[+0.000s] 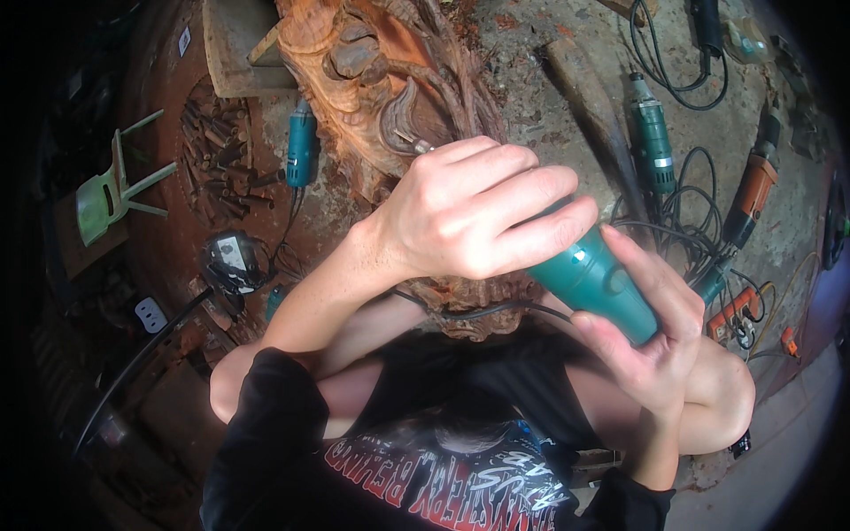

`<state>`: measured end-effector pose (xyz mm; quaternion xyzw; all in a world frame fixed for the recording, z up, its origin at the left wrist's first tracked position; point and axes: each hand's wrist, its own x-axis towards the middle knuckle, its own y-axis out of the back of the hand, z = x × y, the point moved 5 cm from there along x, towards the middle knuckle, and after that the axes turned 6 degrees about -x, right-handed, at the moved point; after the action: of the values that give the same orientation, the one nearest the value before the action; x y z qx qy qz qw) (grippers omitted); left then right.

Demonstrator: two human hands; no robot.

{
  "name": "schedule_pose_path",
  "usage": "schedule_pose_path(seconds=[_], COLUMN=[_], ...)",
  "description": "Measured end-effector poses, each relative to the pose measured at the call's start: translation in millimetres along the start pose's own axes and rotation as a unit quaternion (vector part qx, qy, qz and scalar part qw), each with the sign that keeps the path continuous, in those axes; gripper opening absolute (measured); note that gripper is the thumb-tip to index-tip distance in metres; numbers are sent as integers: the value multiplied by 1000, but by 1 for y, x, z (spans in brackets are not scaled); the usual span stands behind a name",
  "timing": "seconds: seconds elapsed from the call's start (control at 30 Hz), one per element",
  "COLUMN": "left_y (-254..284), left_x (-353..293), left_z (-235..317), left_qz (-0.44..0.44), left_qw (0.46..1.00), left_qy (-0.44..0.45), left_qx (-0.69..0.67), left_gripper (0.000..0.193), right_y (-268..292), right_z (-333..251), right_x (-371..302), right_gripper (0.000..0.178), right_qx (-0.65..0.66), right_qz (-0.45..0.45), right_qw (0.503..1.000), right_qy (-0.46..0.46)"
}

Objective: The person uses a green rotary carving tool to shape and smooth a large piece of wood. They hold the tool with both hands and move it along the surface, removing material and refining the contours of the wood sculpture.

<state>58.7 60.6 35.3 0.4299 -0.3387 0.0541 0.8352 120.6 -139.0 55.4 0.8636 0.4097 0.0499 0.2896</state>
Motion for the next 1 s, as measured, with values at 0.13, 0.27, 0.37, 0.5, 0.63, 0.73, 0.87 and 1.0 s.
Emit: schedule_pose_path(seconds=[0.13, 0.27, 0.37, 0.5, 0.63, 0.73, 0.87, 1.0], left_y=[0, 1, 1, -2, -2, -3, 9, 11], left_x=[2, 0, -1, 1, 0, 1, -2, 5], left_z=[-5, -1, 0, -1, 2, -2, 8, 33], left_qz=[30, 14, 5, 22, -11, 28, 64, 193], left_qw=[999, 1000, 1000, 1000, 1000, 999, 997, 973], left_qy=[-12, 0, -2, -7, -12, -17, -42, -56], left_qx=[-8, -4, 0, -12, -4, -3, -20, -112], left_gripper=[29, 28, 28, 27, 27, 29, 19, 18], right_y=[-4, -2, -2, -4, 1, -1, 10, 27], right_z=[-4, -4, -4, -4, -2, -8, -11, 24], right_x=[-1, -1, -3, -5, -6, -4, -24, -81], right_gripper=[70, 70, 70, 71, 70, 74, 92, 72], right_qx=[-12, -16, -11, -18, -7, -26, 54, 250], right_qz=[33, 11, 12, 33, -7, 25, -93, 192], right_qw=[999, 1000, 1000, 999, 1000, 999, 993, 947], right_qy=[-8, 9, 1, -1, -7, -15, -52, -59])
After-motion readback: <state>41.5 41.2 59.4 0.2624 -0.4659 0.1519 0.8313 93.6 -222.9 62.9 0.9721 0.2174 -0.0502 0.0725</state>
